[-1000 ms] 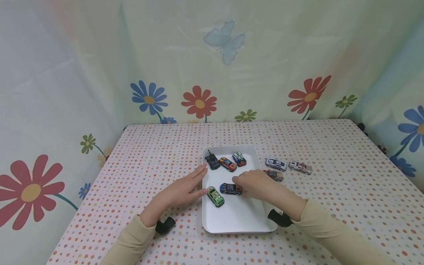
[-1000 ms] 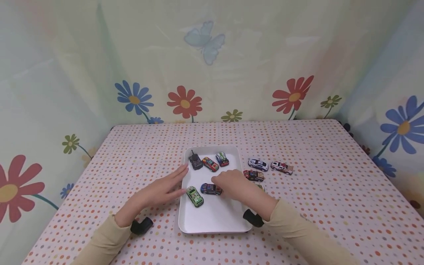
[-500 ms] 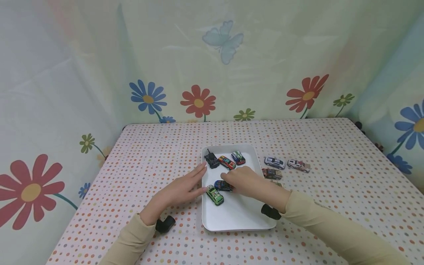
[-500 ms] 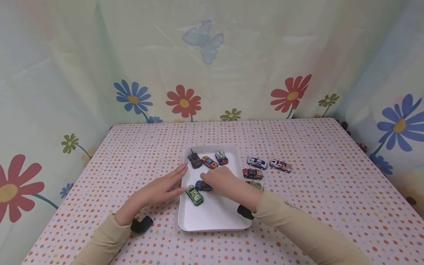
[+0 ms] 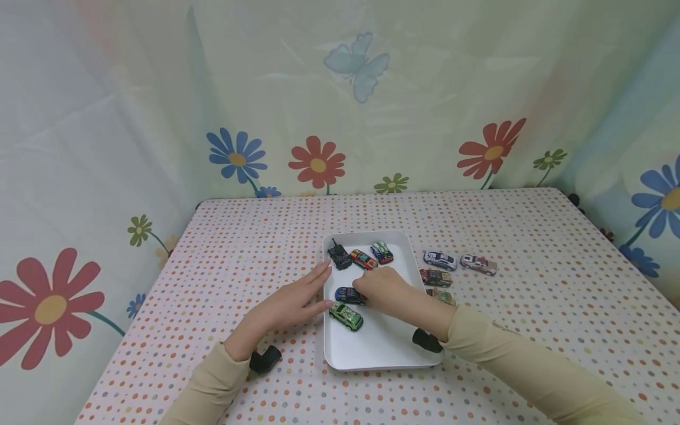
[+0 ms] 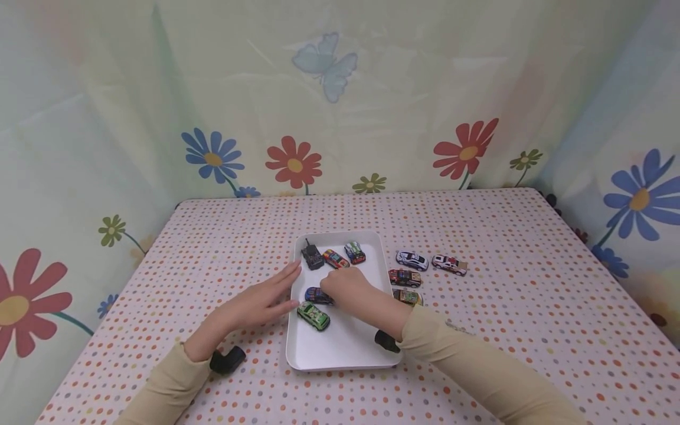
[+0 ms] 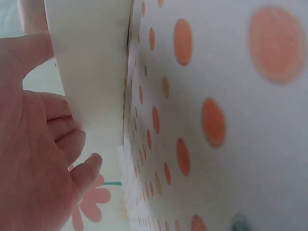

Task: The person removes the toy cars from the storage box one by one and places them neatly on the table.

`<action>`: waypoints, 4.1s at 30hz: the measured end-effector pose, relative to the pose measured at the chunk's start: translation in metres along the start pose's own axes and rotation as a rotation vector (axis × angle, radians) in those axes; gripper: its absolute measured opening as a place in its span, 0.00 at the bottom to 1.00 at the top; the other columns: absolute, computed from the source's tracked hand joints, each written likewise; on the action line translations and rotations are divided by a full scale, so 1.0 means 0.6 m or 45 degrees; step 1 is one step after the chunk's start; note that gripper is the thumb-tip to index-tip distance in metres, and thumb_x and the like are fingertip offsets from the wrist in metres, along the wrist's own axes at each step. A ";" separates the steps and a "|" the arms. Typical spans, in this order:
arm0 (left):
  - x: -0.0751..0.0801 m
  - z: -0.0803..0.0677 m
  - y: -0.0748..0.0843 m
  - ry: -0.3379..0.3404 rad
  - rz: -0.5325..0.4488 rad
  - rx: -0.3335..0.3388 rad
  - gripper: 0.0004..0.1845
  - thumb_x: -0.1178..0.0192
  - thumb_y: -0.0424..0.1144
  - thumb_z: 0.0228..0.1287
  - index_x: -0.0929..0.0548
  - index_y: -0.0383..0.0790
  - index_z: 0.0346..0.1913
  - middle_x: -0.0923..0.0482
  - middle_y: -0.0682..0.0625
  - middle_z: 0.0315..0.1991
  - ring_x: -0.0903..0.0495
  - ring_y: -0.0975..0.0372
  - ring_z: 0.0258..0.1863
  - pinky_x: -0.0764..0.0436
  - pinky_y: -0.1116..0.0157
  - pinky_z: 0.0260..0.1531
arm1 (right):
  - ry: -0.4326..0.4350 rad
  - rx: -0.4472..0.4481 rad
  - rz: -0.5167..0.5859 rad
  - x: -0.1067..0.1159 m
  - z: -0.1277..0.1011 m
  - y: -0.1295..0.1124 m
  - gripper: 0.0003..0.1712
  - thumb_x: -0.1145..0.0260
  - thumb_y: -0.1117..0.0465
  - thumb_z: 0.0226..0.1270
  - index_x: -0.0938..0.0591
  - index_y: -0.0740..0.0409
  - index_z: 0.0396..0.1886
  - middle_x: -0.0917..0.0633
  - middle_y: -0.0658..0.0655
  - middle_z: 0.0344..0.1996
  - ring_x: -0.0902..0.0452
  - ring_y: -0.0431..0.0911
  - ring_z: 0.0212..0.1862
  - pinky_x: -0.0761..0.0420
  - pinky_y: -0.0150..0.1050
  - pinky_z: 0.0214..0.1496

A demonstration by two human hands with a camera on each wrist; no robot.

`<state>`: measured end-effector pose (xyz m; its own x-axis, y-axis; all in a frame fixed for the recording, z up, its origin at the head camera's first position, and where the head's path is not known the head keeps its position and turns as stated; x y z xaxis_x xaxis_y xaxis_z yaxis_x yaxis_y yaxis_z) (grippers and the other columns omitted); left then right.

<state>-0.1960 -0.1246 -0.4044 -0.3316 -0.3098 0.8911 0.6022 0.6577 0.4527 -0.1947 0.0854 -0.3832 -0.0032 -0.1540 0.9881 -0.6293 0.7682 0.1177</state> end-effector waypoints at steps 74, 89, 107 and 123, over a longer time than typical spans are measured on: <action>-0.005 0.004 -0.010 -0.005 0.037 0.000 0.39 0.57 0.59 0.70 0.53 0.41 0.74 0.65 0.54 0.74 0.59 0.62 0.70 0.45 0.61 0.64 | 0.352 -0.575 0.803 -0.116 -0.260 0.326 0.24 0.30 0.54 0.58 0.19 0.61 0.51 0.20 0.67 0.47 0.20 0.58 0.42 0.20 0.43 0.29; -0.005 0.004 -0.009 -0.016 0.017 0.019 0.39 0.57 0.59 0.70 0.52 0.41 0.74 0.66 0.55 0.74 0.59 0.63 0.70 0.45 0.61 0.64 | 0.156 -0.649 0.756 -0.093 -0.297 0.305 0.24 0.28 0.65 0.52 0.21 0.73 0.48 0.21 0.74 0.44 0.21 0.63 0.40 0.20 0.53 0.36; -0.004 0.004 -0.005 -0.019 0.038 0.029 0.39 0.57 0.60 0.70 0.52 0.42 0.74 0.65 0.54 0.74 0.57 0.63 0.70 0.44 0.61 0.64 | 0.046 -0.705 0.443 -0.088 -0.272 0.274 0.20 0.28 0.71 0.50 0.21 0.75 0.43 0.18 0.70 0.37 0.23 0.65 0.41 0.25 0.59 0.41; -0.005 0.006 -0.002 -0.026 0.031 0.015 0.39 0.57 0.59 0.70 0.52 0.40 0.74 0.65 0.53 0.74 0.57 0.61 0.70 0.44 0.60 0.64 | 0.440 -0.619 0.393 0.039 -0.230 0.212 0.26 0.32 0.65 0.59 0.25 0.70 0.57 0.22 0.73 0.47 0.24 0.66 0.44 0.25 0.61 0.41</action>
<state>-0.1986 -0.1222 -0.4076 -0.3317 -0.2793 0.9011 0.6016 0.6732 0.4301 -0.1677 0.2650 -0.3312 0.1733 0.2631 0.9491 -0.2175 0.9501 -0.2237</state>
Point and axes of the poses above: each hand's wrist, its own z-axis towards the middle knuckle, its own x-axis out of the back of the hand, y = z × x, the point moved 1 cm from there along z, towards the middle knuckle
